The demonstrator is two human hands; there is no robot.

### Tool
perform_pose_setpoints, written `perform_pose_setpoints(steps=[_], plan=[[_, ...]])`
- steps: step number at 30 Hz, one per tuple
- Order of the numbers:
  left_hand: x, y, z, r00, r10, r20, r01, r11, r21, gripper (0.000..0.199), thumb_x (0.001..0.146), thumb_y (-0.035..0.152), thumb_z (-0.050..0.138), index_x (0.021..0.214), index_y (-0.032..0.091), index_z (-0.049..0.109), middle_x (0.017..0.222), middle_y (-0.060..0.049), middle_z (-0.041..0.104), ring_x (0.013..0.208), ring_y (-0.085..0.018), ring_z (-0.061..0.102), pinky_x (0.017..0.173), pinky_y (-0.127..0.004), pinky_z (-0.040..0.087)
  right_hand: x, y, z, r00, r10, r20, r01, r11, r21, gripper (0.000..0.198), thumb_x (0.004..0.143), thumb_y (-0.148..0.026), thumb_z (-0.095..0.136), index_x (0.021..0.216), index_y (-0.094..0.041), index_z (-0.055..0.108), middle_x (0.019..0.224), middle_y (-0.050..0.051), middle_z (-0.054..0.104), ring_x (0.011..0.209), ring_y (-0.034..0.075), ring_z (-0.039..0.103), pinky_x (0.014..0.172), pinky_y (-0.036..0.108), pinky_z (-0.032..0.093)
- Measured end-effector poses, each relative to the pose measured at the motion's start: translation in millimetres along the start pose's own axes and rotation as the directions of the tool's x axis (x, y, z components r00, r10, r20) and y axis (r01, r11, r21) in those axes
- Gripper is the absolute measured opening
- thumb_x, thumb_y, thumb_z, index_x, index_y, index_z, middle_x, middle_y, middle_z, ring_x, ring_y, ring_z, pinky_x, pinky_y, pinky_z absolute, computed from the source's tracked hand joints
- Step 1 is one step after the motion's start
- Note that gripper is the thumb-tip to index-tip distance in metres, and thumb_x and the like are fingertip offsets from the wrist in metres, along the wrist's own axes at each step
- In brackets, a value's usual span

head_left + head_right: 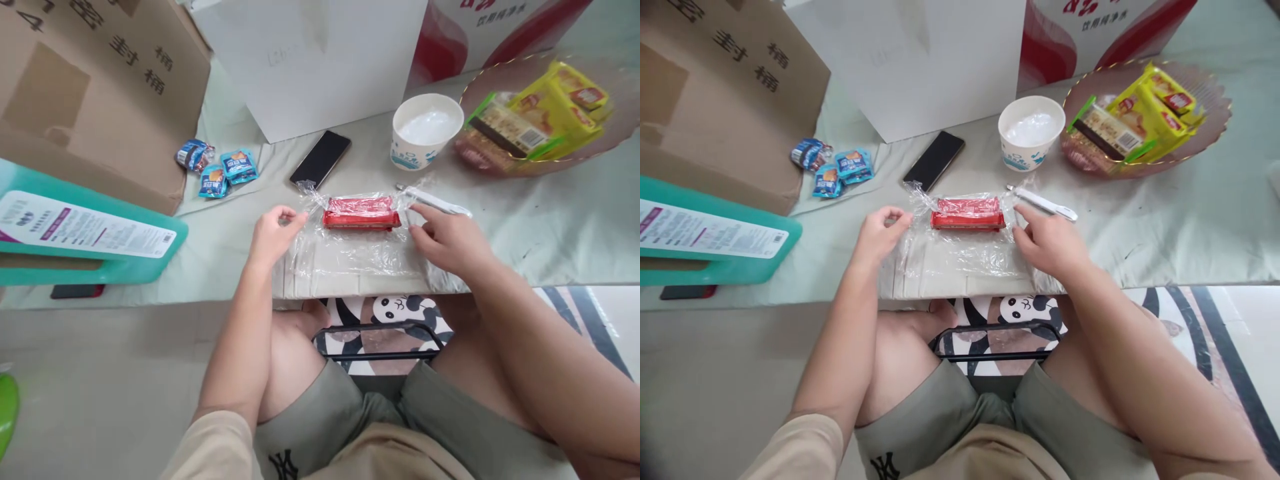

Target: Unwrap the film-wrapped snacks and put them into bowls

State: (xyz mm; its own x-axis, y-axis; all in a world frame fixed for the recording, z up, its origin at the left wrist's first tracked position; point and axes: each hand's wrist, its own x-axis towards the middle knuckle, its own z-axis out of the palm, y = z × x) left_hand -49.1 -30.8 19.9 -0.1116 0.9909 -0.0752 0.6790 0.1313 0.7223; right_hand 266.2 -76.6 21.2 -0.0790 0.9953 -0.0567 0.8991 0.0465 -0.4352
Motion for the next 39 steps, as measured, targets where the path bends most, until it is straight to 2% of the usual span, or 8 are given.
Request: perform_pose_setpoints(steps=[3, 7, 12, 17, 23, 28, 32, 39], plan=[[6, 2, 10, 0.998, -0.056, 0.005, 0.055, 0.994, 0.094, 0.046, 0.075, 0.06, 0.07, 0.094, 0.018, 0.07, 0.097, -0.007, 0.073, 0.089, -0.021, 0.064, 0.08, -0.031, 0.045, 7, -6, 2, 1.0, 0.001, -0.014, 0.002, 0.981, 0.196, 0.064, 0.089, -0.031, 0.05, 0.151, -0.016, 0.048, 0.063, 0.001, 0.07, 0.061, 0.023, 0.063, 0.066, 0.037, 0.048], [9, 8, 17, 0.996, -0.08, 0.041, 0.071, 0.981, 0.18, 0.031, 0.075, 0.05, 0.072, 0.081, 0.02, 0.067, 0.082, -0.005, 0.068, 0.079, -0.021, 0.06, 0.073, -0.032, 0.04, 22, -12, 11, 0.977, -0.004, -0.212, 0.085, 0.923, 0.375, 0.067, 0.089, -0.029, 0.052, 0.154, -0.021, 0.04, 0.089, 0.006, 0.075, 0.07, 0.023, 0.064, 0.07, 0.041, 0.053], [6, 16, 23, 0.988, 0.029, 0.154, 0.011, 0.967, -0.254, 0.024, 0.076, 0.029, 0.065, 0.06, 0.02, 0.05, 0.062, 0.003, 0.049, 0.063, -0.013, 0.046, 0.065, -0.028, 0.035, 40, -28, 23, 0.884, -0.326, -0.334, 0.406, 0.891, 0.205, 0.037, 0.087, -0.035, 0.056, 0.12, -0.021, 0.063, 0.115, 0.013, 0.07, 0.108, 0.031, 0.064, 0.095, 0.049, 0.051], [3, 30, 24, 0.932, 0.002, 0.362, 0.28, 0.631, -0.724, 0.021, 0.07, 0.022, 0.068, 0.059, 0.019, 0.051, 0.07, 0.001, 0.056, 0.072, -0.014, 0.058, 0.07, -0.026, 0.048, 44, -44, 32, 0.875, -0.46, -0.148, 0.477, 0.873, 0.106, 0.046, 0.082, -0.043, 0.068, 0.122, -0.022, 0.061, 0.123, 0.014, 0.068, 0.11, 0.035, 0.062, 0.095, 0.05, 0.049], [1, 40, 14, 0.882, -0.011, 0.472, 0.46, 0.242, -0.854, 0.009, 0.07, 0.019, 0.062, 0.079, 0.018, 0.063, 0.11, -0.007, 0.074, 0.106, -0.027, 0.071, 0.093, -0.04, 0.058, 44, -47, 35, 0.906, -0.405, -0.123, 0.421, 0.895, 0.151, 0.063, 0.076, -0.035, 0.071, 0.135, -0.026, 0.051, 0.127, 0.014, 0.065, 0.115, 0.038, 0.061, 0.092, 0.052, 0.049], [-5, 42, 12, 0.862, 0.023, 0.507, 0.504, 0.075, -0.86, 0.015, 0.073, 0.023, 0.057, 0.086, 0.018, 0.063, 0.115, -0.01, 0.076, 0.123, -0.032, 0.067, 0.103, -0.047, 0.056, 44, -48, 35, 0.943, -0.299, -0.146, 0.333, 0.828, 0.452, 0.054, 0.071, -0.035, 0.072, 0.12, -0.023, 0.054, 0.113, 0.011, 0.067, 0.098, 0.032, 0.065, 0.085, 0.047, 0.052], [-4, 44, 15, 0.878, 0.019, 0.479, 0.475, 0.096, -0.875, 0.008, 0.076, 0.027, 0.056, 0.079, 0.02, 0.057, 0.12, -0.009, 0.074, 0.129, -0.032, 0.063, 0.099, -0.044, 0.057, 41, -46, 29, 0.96, -0.269, -0.078, 0.241, 0.649, 0.722, 0.048, 0.072, -0.036, 0.074, 0.114, -0.025, 0.052, 0.098, 0.004, 0.066, 0.084, 0.025, 0.064, 0.078, 0.044, 0.055], [3, 46, 18, 0.916, -0.096, 0.39, 0.395, 0.394, -0.83, 0.017, 0.079, 0.033, 0.054, 0.07, 0.02, 0.047, 0.118, -0.009, 0.073, 0.123, -0.033, 0.065, 0.086, -0.043, 0.059, 35, -37, 28, 0.986, -0.11, 0.126, -0.065, 0.442, 0.895, 0.046, 0.074, -0.051, 0.078, 0.101, -0.026, 0.051, 0.076, -0.001, 0.061, 0.062, 0.02, 0.059, 0.059, 0.041, 0.054]])
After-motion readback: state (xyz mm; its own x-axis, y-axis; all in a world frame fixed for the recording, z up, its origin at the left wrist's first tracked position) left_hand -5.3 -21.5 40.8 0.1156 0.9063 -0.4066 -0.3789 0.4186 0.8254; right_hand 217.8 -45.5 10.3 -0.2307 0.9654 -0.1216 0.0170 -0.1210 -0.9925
